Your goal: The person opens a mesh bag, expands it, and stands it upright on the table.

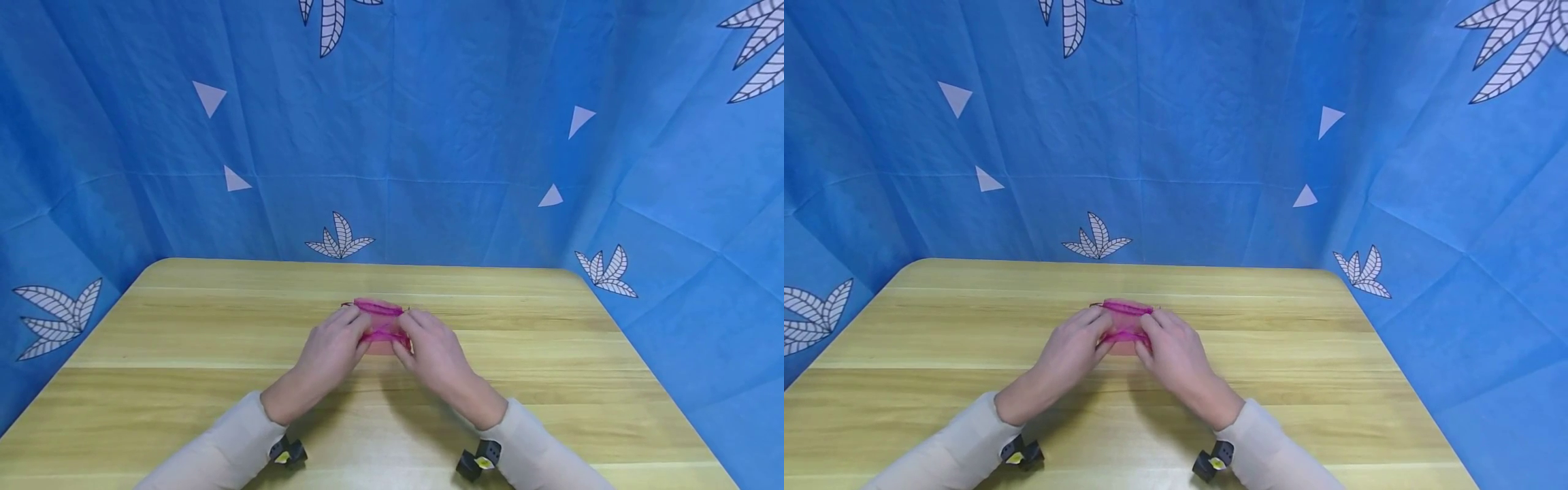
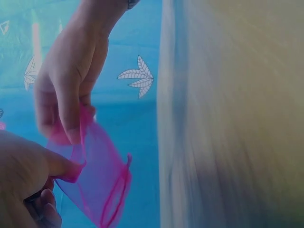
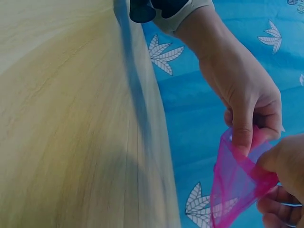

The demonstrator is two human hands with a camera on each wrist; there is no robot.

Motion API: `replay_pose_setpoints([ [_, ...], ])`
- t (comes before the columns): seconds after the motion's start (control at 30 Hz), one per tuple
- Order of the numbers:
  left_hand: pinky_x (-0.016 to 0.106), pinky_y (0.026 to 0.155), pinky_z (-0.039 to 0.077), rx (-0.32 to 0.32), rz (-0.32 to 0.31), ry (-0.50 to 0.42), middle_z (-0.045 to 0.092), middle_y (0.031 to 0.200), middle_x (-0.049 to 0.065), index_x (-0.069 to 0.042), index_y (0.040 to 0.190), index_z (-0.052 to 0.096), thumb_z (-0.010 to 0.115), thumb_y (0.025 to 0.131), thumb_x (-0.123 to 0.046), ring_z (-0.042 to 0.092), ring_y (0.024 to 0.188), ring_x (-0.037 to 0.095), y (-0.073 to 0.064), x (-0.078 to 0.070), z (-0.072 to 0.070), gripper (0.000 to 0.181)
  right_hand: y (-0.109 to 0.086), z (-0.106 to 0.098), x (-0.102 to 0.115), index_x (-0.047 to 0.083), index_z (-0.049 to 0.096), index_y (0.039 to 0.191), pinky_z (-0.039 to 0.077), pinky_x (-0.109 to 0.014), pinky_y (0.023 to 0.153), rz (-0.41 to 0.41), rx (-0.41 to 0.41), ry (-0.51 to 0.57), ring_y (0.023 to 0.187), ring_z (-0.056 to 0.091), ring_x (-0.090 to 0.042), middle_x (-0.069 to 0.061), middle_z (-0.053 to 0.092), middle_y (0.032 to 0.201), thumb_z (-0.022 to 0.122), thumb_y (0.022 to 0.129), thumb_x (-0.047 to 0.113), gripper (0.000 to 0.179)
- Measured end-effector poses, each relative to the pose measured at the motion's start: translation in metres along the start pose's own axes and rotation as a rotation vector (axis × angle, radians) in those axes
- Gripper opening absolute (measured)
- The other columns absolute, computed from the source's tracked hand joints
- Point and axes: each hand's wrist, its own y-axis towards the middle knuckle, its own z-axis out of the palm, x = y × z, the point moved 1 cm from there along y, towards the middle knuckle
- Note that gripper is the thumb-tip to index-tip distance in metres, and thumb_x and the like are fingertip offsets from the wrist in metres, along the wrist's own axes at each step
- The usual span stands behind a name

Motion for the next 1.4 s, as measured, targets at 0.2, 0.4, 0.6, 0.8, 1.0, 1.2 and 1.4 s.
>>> replay_pose_setpoints([
  [0.2,0.022,0.054,0.042,-0.012,-0.033,0.010,0.046,0.077,-0.004,-0.014,0.078,0.056,0.081,0.080,-0.010,0.042,0.067,0.012,-0.0006,0.0017,0.0013,0.025,-0.0012,0.0028,-0.0003,0.014,0.059,0.084,0.045,-0.024,0.056,-0.035,-0.042,-0.012,0.064,0.050,-0.010,0.006,0.056,0.075,0.079,0.080,0.008,0.021],
  [0.4,0.026,0.058,0.047,-0.023,-0.049,-0.031,0.049,0.082,-0.002,-0.012,0.084,0.054,0.080,0.079,-0.005,0.046,0.071,0.014,-0.0007,0.0010,0.0018,0.027,-0.0013,0.0023,-0.0003,0.013,0.059,0.086,0.044,-0.023,0.054,-0.020,-0.049,-0.001,0.063,0.050,-0.009,0.005,0.057,0.073,0.077,0.079,0.006,0.020],
  [0.6,0.027,0.055,0.044,-0.030,-0.077,-0.078,0.047,0.079,-0.002,-0.013,0.085,0.050,0.075,0.076,0.001,0.044,0.066,0.014,-0.0010,-0.0001,0.0028,0.030,-0.0019,0.0024,0.0003,0.013,0.058,0.088,0.039,-0.022,0.050,0.014,-0.043,-0.001,0.060,0.046,-0.008,0.004,0.054,0.075,0.074,0.078,0.003,0.022],
  [0.8,0.024,0.051,0.042,0.001,-0.149,-0.094,0.049,0.079,-0.002,-0.011,0.088,0.051,0.071,0.079,-0.001,0.044,0.062,0.011,-0.0002,0.0001,0.0025,0.024,-0.0023,0.0039,0.0011,0.014,0.054,0.087,0.033,-0.022,0.045,0.106,0.006,-0.010,0.056,0.038,-0.007,0.006,0.046,0.075,0.070,0.079,0.007,0.019],
  [1.0,0.022,0.043,0.034,0.041,-0.259,-0.127,0.047,0.071,-0.006,-0.009,0.095,0.054,0.070,0.088,-0.015,0.040,0.051,0.008,0.0029,0.0042,-0.0036,0.018,-0.0012,0.0012,-0.0012,0.013,0.056,0.089,0.035,-0.023,0.046,0.188,0.022,0.026,0.055,0.041,-0.006,0.006,0.053,0.073,0.067,0.080,0.009,0.015],
  [1.2,0.021,0.039,0.030,0.018,-0.186,-0.094,0.054,0.063,-0.007,-0.008,0.100,0.060,0.072,0.089,-0.019,0.036,0.043,0.004,0.0034,0.0046,-0.0044,0.020,0.0006,-0.0006,-0.0023,0.014,0.059,0.089,0.038,-0.023,0.049,0.186,0.051,0.033,0.059,0.043,-0.007,0.007,0.056,0.077,0.069,0.085,0.015,0.011],
  [1.4,0.017,0.041,0.031,0.013,-0.067,-0.076,0.054,0.068,-0.007,-0.012,0.097,0.062,0.073,0.089,-0.016,0.038,0.048,0.002,0.0025,-0.0012,-0.0015,0.014,0.0010,0.0011,0.0000,0.014,0.064,0.092,0.045,-0.023,0.057,0.111,0.041,0.058,0.068,0.053,-0.008,0.005,0.061,0.081,0.072,0.088,0.020,0.011],
])
